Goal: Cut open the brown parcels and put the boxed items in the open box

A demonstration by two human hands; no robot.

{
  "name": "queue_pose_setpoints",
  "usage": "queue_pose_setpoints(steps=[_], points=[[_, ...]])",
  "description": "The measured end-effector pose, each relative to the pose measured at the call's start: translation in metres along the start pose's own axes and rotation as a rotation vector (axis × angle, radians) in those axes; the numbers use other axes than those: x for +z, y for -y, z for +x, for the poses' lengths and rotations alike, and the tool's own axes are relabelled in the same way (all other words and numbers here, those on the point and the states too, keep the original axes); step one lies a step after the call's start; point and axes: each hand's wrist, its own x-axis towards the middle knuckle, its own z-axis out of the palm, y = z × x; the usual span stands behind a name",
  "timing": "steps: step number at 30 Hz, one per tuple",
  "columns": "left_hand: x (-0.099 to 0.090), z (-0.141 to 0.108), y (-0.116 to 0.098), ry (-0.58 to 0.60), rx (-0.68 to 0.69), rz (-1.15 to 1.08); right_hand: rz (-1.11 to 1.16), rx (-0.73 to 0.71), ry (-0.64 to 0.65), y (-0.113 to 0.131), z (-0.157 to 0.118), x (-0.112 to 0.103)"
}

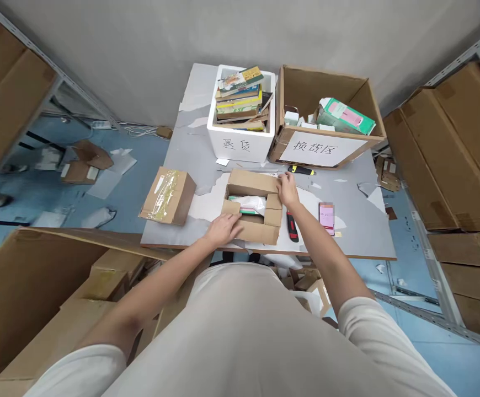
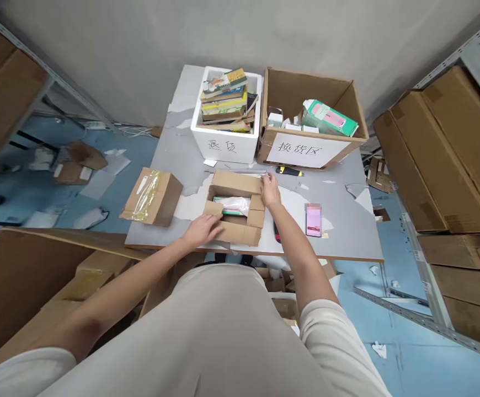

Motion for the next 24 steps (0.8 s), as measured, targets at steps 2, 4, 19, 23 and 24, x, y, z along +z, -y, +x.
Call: queue_pose_setpoints(steps=[2, 4, 19, 23, 24], points=[[-0.012, 0.020, -0.001, 0.023, -0.055, 0.053, -0.174, -0.175, 0.021, 0.008, -0.010, -0.001], [-0.020, 0.040, 0.001, 0.041, -0.014, 0.122, -0.289, -0.416, 0.133, 0.015, -0.021, -0.005], [-0.058, 0.034, 0.021, 0.013, 0.088, 0.344, -0.337, -0.583, 0.429, 0.047, -0.054, -0.038], [-0.050, -0.001, 0.039, -0.049, -0.024, 0.315, -0.176, -0.527, 0.336, 0.016, -0.070, -0.060], [-0.044, -0.006, 0.041, -0.050, -0.048, 0.292, -0.142, -0.505, 0.313, 0.006, -0.075, -0.062]])
